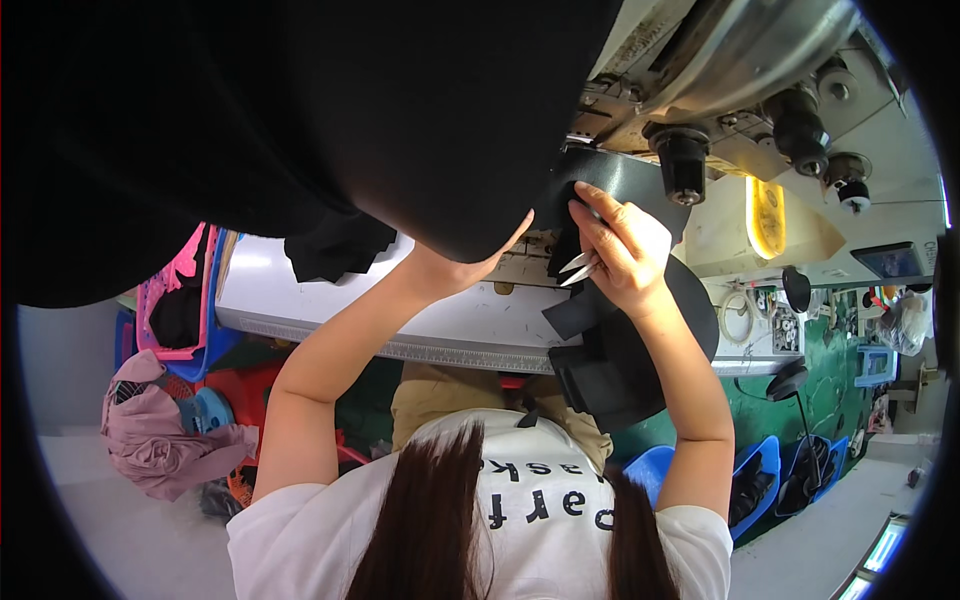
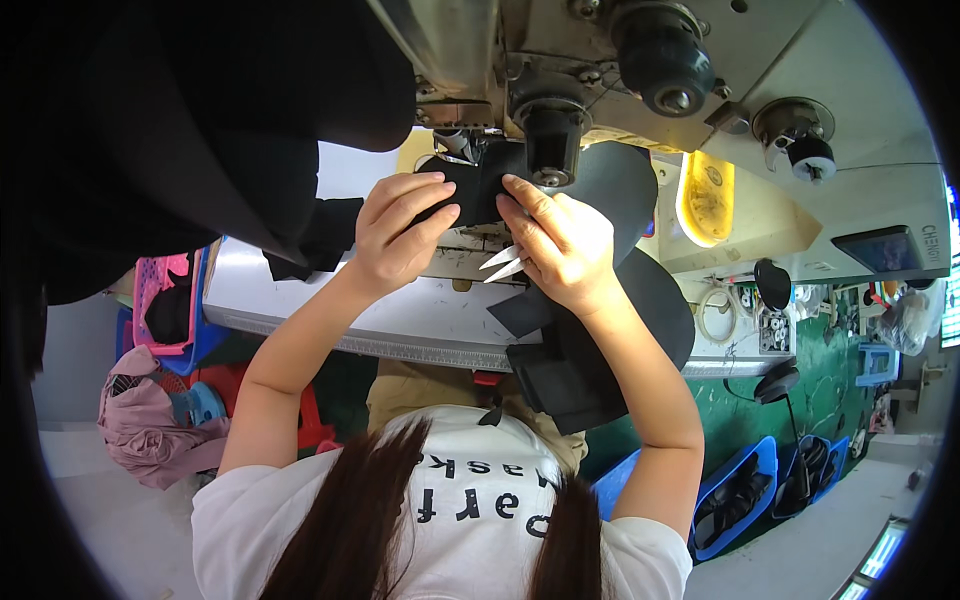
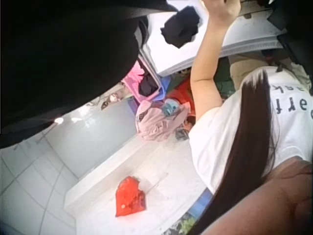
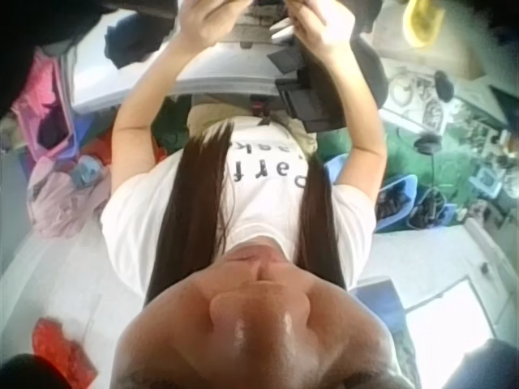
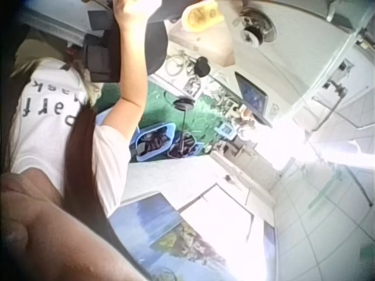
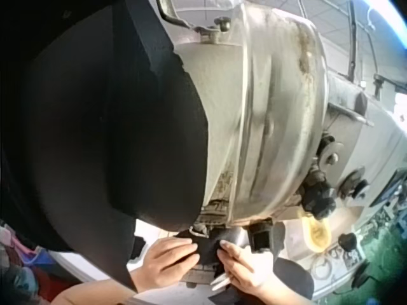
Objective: The person is using an industrial sewing machine to stitch together pieces of black shoe material.
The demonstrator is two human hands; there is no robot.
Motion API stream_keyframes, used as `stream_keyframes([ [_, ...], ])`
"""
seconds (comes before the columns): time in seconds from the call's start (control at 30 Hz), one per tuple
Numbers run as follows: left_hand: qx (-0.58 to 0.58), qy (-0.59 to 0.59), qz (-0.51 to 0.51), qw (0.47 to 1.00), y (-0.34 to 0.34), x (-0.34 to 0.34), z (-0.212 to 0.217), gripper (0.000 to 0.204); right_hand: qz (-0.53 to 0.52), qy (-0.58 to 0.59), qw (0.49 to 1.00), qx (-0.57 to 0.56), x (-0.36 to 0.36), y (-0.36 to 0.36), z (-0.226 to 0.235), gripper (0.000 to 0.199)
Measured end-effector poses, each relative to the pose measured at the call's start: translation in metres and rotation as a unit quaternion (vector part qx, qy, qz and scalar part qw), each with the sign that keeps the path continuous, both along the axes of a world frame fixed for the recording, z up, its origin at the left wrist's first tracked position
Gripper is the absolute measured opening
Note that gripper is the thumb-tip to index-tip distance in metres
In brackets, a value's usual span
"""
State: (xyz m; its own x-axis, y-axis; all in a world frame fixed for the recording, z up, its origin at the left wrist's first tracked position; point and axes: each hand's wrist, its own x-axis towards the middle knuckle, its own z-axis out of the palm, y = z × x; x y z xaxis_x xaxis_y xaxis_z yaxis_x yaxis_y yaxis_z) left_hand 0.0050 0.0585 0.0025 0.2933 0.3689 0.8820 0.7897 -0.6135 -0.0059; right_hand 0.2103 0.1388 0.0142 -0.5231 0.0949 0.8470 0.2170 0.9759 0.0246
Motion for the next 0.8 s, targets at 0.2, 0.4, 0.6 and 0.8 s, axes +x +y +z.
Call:
stream_keyframes([
  [0.2,-0.003,0.0,-0.004,1.0,-0.001,0.001,0.008,0.026,0.008,-0.017,1.0,-0.003,0.003,-0.005,0.004,0.042],
  [0.4,-0.022,-0.011,-0.002,1.0,0.006,-0.001,0.012,0.028,-0.012,-0.036,0.999,-0.018,0.0,-0.002,0.018,0.038],
  [0.6,-0.037,-0.022,0.009,0.999,0.022,-0.009,0.005,0.031,-0.051,-0.05,0.997,-0.037,-0.004,0.015,0.031,0.033],
  [0.8,-0.05,-0.033,0.005,0.998,0.034,-0.01,0.011,0.027,-0.08,-0.065,0.989,-0.108,-0.005,0.027,0.024,0.037],
])
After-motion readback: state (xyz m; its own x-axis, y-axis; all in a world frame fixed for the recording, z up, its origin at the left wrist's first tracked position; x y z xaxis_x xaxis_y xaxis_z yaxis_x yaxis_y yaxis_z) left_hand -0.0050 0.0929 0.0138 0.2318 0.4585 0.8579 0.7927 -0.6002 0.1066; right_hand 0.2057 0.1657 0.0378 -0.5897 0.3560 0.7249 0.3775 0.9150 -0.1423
